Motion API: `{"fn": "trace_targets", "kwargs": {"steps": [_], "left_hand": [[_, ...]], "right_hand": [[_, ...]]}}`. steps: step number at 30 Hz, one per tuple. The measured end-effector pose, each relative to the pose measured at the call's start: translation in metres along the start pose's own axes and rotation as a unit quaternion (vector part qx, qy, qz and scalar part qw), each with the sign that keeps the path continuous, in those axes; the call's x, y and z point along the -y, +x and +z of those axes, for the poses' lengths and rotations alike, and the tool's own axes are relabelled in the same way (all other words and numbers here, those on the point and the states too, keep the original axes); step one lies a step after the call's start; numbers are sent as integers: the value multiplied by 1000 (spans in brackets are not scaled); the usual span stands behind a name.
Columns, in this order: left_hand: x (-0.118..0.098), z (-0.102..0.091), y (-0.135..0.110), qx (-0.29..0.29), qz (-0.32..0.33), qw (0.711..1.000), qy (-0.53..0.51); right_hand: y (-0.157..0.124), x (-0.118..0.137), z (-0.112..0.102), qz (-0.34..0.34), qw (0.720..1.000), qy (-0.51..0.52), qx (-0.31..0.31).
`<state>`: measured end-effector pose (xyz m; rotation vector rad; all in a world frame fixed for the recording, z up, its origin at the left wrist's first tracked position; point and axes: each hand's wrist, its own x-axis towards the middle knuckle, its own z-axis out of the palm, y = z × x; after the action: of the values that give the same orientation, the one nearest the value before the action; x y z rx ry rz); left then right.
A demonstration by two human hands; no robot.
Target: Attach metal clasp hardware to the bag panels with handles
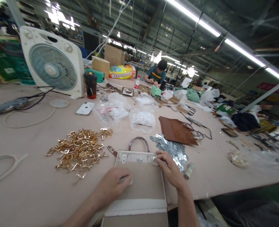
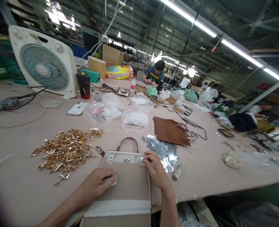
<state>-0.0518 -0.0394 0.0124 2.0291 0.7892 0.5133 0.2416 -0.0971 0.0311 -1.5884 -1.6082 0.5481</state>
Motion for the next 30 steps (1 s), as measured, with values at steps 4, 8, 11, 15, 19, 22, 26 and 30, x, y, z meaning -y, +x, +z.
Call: {"fn": "trace_targets", "kwargs": {"steps": [4, 8, 11, 15, 19, 22, 26, 30], "left_hand": [[1, 0, -1, -10, 2, 1000, -9], [1, -1, -1, -15, -1, 1000, -20], [1, 0, 0, -18, 0, 1000, -25], [1, -1, 0, -23, -3, 999, -24], [1, -2, 0, -23, -6, 999, -30], [0, -2, 0, -23, -7, 999, -32], [-1, -2, 1, -18, -4, 999, -34], [-4, -7, 0, 4, -18, 998, -67]], "right_hand": [[16, -3, -2, 4, 998, 7, 66], [24, -5, -3, 2, 995, 9, 95], [26, -7, -1, 0, 995, 8, 100], [24, -13, 2, 0, 995, 7, 95], [17, -20, 6, 5, 997, 11, 76], [14, -25, 10, 27, 998, 31, 55], [15, -30, 18, 105, 990, 94, 30], [19, -34, 29, 114, 990, 66, -40]]}}
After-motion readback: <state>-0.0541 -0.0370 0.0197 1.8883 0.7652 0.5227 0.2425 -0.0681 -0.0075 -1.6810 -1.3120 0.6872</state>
